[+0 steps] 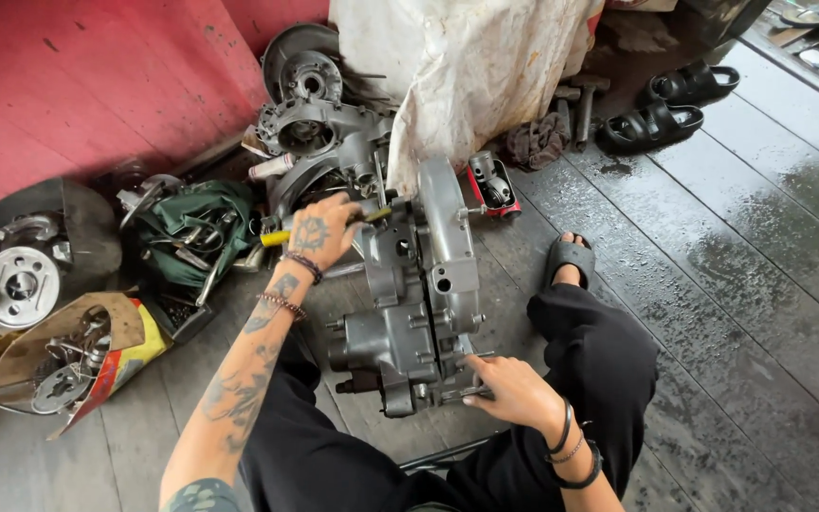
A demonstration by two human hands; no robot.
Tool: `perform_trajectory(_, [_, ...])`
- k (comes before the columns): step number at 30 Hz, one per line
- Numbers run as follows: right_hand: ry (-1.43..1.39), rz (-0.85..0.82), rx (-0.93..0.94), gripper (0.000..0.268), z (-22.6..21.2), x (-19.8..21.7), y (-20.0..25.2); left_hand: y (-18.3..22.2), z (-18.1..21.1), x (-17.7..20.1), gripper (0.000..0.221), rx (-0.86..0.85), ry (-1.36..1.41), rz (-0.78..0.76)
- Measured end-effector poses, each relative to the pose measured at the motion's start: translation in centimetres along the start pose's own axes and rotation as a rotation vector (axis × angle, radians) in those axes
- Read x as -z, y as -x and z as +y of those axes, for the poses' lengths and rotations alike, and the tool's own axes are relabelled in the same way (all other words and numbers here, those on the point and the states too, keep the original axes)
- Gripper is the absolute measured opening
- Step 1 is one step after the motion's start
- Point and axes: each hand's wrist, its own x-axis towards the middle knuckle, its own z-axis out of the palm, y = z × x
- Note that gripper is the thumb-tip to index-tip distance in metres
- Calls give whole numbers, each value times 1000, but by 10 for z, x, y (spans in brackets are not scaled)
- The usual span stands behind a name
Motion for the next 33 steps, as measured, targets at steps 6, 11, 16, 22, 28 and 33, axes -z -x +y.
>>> perform_trajectory(6, [33,-28,-5,55,6,-7,2,-65,-28,-30,17,-248,24,-223])
perform_trajectory(11, [31,-23,-7,55,10,-7,2,-77,-61,-57,23,-280,222,-266])
perform_trajectory(16, [66,-39,-7,55,10,-8,1,-72,-45,-43,20,-314,286,-272])
perform_trajectory(22, [24,-47,-7,58,1,1,-1,-81,-42,-44,15,-270,261,-366])
perform_trajectory(28, [34,-61,-20,54,5,3,2,-79,-40,-41,13,-251,229,-422])
perform_trajectory(33, [45,-90,-41,55,0,5,1,-88,-26,-41,13,-313,212,-416])
